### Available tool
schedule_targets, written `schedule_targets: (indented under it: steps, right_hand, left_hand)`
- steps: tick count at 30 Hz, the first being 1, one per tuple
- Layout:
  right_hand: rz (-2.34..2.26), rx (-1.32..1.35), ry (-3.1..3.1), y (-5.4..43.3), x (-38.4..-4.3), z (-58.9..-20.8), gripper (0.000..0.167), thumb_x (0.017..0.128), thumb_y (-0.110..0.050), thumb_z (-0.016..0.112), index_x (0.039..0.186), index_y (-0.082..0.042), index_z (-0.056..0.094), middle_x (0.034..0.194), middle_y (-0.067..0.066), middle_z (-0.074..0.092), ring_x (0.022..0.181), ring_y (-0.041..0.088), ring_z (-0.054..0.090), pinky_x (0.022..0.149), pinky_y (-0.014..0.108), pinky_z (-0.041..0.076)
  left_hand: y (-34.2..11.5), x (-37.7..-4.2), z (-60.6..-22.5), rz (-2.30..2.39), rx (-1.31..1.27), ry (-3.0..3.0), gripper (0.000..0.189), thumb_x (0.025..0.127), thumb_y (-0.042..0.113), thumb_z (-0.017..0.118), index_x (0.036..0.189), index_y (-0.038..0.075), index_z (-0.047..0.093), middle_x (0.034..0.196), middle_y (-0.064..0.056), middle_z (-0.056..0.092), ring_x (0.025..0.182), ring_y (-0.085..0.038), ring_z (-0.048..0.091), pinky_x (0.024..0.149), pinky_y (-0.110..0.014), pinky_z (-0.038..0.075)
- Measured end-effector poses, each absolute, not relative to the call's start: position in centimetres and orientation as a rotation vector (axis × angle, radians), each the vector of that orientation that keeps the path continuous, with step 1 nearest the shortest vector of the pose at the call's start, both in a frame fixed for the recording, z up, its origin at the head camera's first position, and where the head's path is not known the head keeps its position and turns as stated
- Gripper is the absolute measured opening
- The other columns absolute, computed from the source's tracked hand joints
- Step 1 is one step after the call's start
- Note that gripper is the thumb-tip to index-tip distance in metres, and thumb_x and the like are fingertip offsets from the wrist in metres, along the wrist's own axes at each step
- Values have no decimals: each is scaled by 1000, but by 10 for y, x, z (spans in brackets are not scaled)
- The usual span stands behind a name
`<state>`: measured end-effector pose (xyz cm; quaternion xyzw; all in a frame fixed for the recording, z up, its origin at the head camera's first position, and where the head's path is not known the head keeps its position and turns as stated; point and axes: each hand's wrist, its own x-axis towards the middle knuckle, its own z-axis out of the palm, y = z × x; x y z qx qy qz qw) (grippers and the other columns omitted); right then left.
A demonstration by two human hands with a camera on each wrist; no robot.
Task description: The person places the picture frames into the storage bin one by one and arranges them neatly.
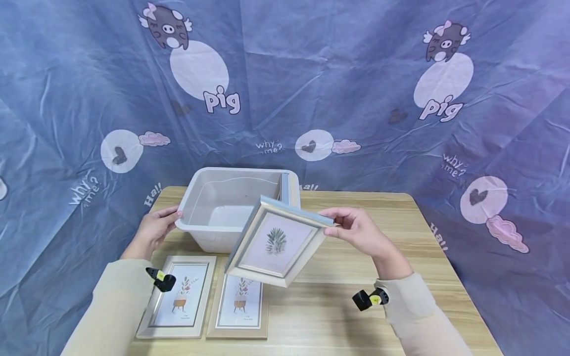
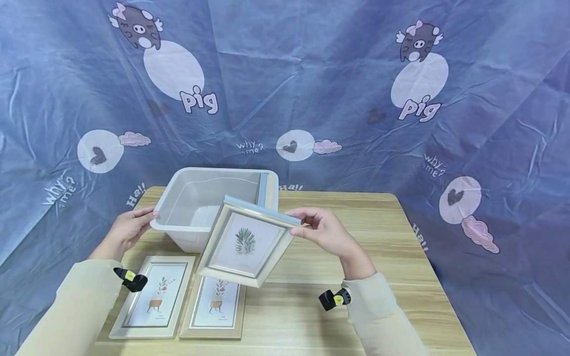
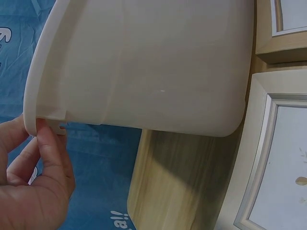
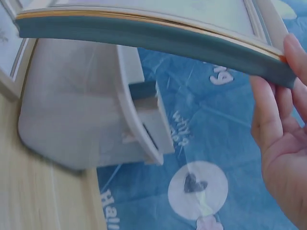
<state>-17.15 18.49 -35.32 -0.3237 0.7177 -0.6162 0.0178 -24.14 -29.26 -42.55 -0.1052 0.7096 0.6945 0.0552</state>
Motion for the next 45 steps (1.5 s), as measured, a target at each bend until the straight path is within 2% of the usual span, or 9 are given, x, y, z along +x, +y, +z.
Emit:
schedule_targets:
  steps: [6, 13, 21, 25, 29, 33, 37, 41, 45]
  right_hand:
    - [-2043, -890, 2334, 167, -172, -345, 31, 84, 8, 67, 114, 13, 60, 95, 2, 68, 78, 11, 62, 66, 21, 54]
    - [-2275, -734, 2387, 140, -173, -336, 33, 82, 9, 69, 114, 13, 61, 90, 2, 66, 74, 10, 57, 61, 17, 50]
    - [-2474, -526, 2480, 107, -180, -331, 32, 80, 7, 72, 112, 9, 65, 83, 0, 64, 70, 9, 54, 60, 15, 48]
    - [-2552, -425, 2518, 93, -184, -333, 33, 79, 6, 73, 111, 8, 66, 86, 3, 66, 69, 9, 53, 59, 14, 48]
    - [-2607, -348, 2541, 80, -189, -337, 34, 78, 6, 74, 111, 8, 66, 90, 12, 67, 69, 9, 56, 62, 14, 50]
    - [-2615, -235, 2592, 68, -193, -343, 35, 78, 6, 75, 111, 9, 65, 92, 18, 67, 70, 8, 57, 62, 14, 51]
    - [-2586, -121, 2653, 56, -196, -348, 34, 77, 4, 77, 109, 8, 66, 91, 21, 67, 70, 10, 58, 65, 15, 54]
    - [-2563, -23, 2691, 46, -200, -357, 33, 76, 2, 78, 107, 5, 68, 90, 20, 67, 72, 20, 63, 68, 19, 56]
    - [-2510, 107, 2738, 37, -204, -367, 34, 76, 0, 79, 108, 2, 69, 93, 17, 69, 77, 26, 66, 69, 22, 57]
  left_hand:
    - [-291, -241, -423, 2069, -335, 2178, 58, 94, 16, 63, 140, -8, 37, 130, -14, 50, 82, 7, 58, 80, -14, 51]
    - [-289, -239, -421, 2100, -342, 2156, 57, 93, 12, 62, 139, -9, 38, 112, -1, 59, 81, 6, 59, 79, -14, 51]
    - [-289, -239, -422, 2110, -315, 2170, 55, 94, 9, 61, 139, -11, 37, 106, 2, 60, 80, 6, 59, 78, -14, 52]
    - [-290, -240, -423, 2089, -309, 2188, 54, 94, 10, 60, 139, -10, 38, 121, -8, 57, 81, 7, 59, 80, -14, 51]
    - [-289, -241, -423, 2059, -325, 2203, 53, 95, 12, 59, 140, -8, 38, 141, -24, 39, 83, 8, 57, 81, -14, 50]
    - [-288, -241, -423, 2053, -324, 2199, 54, 96, 12, 59, 140, -8, 37, 145, -27, 30, 84, 8, 57, 82, -14, 50]
    - [-288, -241, -423, 2076, -312, 2190, 55, 95, 12, 60, 140, -9, 37, 138, -21, 44, 84, 7, 57, 82, -14, 50]
    - [-289, -240, -422, 2115, -299, 2171, 56, 94, 12, 62, 139, -11, 37, 114, -2, 59, 83, 6, 59, 80, -14, 51]
    - [-289, -240, -423, 2083, -313, 2189, 56, 94, 14, 61, 140, -9, 37, 131, -17, 52, 83, 8, 57, 81, -13, 50]
